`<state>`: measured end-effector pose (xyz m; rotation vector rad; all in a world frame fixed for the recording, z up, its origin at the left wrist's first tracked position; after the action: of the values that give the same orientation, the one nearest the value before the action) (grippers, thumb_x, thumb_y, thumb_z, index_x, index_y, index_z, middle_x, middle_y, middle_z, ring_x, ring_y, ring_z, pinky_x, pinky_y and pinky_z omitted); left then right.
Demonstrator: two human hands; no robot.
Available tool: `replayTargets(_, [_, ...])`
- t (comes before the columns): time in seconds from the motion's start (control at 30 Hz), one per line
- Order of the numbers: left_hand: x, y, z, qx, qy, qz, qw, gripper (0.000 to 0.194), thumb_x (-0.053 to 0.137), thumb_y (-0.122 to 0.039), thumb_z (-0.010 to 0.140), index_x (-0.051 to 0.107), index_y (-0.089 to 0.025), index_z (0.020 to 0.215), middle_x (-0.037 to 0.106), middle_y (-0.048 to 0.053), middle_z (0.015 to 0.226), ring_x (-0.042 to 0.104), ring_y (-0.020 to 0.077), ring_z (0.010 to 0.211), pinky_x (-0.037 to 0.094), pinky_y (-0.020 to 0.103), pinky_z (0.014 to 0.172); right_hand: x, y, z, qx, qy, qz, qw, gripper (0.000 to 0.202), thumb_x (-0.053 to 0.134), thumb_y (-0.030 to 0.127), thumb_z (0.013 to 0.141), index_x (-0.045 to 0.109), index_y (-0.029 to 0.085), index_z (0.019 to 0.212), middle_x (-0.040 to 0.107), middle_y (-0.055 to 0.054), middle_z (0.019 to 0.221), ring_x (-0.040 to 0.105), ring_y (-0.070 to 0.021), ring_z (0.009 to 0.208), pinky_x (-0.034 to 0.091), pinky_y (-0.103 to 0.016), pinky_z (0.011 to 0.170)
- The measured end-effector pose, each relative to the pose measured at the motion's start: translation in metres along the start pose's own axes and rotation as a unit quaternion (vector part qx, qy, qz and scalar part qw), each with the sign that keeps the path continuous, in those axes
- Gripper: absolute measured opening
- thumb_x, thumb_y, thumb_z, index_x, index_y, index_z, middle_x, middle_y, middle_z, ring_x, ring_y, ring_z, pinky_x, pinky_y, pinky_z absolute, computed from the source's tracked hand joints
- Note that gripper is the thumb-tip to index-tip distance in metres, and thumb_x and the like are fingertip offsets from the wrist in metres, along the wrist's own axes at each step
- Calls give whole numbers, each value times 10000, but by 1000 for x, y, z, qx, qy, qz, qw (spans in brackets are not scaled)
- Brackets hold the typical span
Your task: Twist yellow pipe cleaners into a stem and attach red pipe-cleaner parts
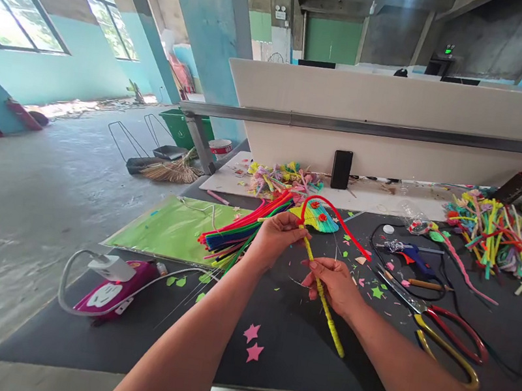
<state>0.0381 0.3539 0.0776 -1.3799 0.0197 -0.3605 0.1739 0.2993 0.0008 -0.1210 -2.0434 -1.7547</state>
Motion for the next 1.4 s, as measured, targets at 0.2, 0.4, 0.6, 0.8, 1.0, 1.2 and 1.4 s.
replayTargets(0.2, [-15,-2,6,17,-33,-9,999,305,767,-305,636,552,-162,797,698,19,677,618,128,544,494,259,577,4,0,-2,52,47,1,998,373,711,397,737,661,129,993,705,-57,659,624,-132,462,514,-244,463])
replayTargets(0.4, [-16,-2,7,42,-43,11,998,296,770,-285,627,534,-169,764,689,10,655,612,126,545,494,254,575,6,-4,-2,80,36,0,996,301,676,360,772,657,120,953,686,-39,599,610,-120,424,504,-217,419])
replayTargets(0.6, [-17,0,8,28,-15,13,999,312,743,-305,673,587,-166,905,705,21,707,623,126,579,505,258,614,3,-5,-1,94,34,2,995,275,655,328,802,650,129,993,704,-50,654,641,-128,468,530,-225,444])
replayTargets(0.8, [-19,-1,8,26,-16,13,999,292,662,-433,750,640,-176,889,687,18,685,628,148,596,516,288,624,3,-6,-1,97,37,0,995,271,649,328,809,650,136,1000,708,-56,666,640,-130,467,534,-228,438])
replayTargets(1.0, [-19,2,9,50,-53,8,997,252,665,-420,753,647,-171,785,674,10,651,576,115,526,483,242,560,4,-7,0,98,47,7,994,274,644,323,809,656,138,1010,708,-58,653,639,-132,461,534,-226,431])
replayTargets(1.2, [-22,3,10,-17,-27,-44,999,438,631,-542,751,650,-152,949,711,82,793,647,169,629,526,294,619,3,-9,1,99,39,10,994,270,643,317,813,651,145,1020,714,-61,678,654,-138,488,547,-238,458])
replayTargets(1.4, [-37,10,18,-98,-40,-101,989,543,518,-597,808,627,-113,1029,695,143,934,684,202,741,549,326,682,-5,-5,5,64,-10,29,998,243,619,292,834,644,140,1022,714,-65,699,658,-139,502,557,-253,488])
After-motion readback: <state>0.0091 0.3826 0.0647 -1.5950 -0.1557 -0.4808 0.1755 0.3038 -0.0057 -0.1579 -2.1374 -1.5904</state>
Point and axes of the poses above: each hand's wrist, its own z-axis towards the middle knuckle, its own x-axis out of the palm, y = z × x, the point moved 4 cm from there along z, towards the middle knuckle
